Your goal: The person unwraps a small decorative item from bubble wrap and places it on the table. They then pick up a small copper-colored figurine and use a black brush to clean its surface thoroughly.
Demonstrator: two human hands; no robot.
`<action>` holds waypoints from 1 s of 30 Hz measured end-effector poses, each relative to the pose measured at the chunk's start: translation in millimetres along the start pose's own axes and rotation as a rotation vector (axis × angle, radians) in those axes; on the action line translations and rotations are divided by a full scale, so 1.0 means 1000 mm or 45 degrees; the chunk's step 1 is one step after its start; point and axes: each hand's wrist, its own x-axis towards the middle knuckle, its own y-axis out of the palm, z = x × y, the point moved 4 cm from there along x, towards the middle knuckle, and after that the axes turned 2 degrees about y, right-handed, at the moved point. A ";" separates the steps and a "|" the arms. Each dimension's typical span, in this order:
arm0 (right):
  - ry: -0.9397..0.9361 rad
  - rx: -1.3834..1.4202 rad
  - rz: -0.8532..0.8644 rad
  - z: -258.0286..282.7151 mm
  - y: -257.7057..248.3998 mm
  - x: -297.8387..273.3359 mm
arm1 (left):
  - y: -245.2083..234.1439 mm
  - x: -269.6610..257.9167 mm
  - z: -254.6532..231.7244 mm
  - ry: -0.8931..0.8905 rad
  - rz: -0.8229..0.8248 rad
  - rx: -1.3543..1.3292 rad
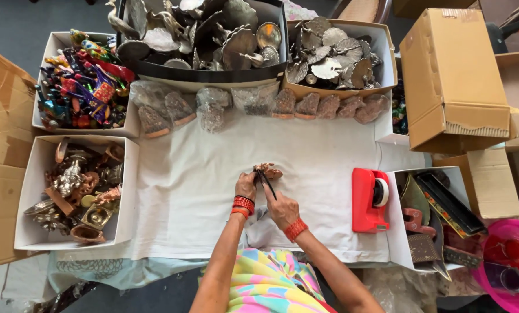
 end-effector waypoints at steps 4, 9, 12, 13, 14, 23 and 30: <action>0.027 0.048 -0.041 0.010 0.002 0.057 | 0.006 0.003 0.008 0.000 -0.011 0.019; 0.077 -0.017 0.156 0.003 0.048 0.106 | 0.013 0.001 0.017 -0.025 -0.016 0.034; 0.087 -0.008 0.001 0.006 0.013 0.094 | 0.007 0.001 0.012 -0.094 -0.060 -0.040; 0.083 -0.008 0.015 0.006 0.008 0.074 | 0.001 0.000 0.007 -0.107 -0.056 -0.043; 0.041 0.049 -0.065 0.007 0.000 0.055 | -0.004 0.000 0.004 -0.149 -0.070 -0.103; 0.073 -0.040 -0.072 -0.004 0.006 0.036 | -0.020 0.007 -0.012 -0.161 -0.024 -0.091; 0.311 0.154 0.162 -0.031 0.026 0.103 | -0.014 0.013 -0.009 -0.161 0.020 -0.107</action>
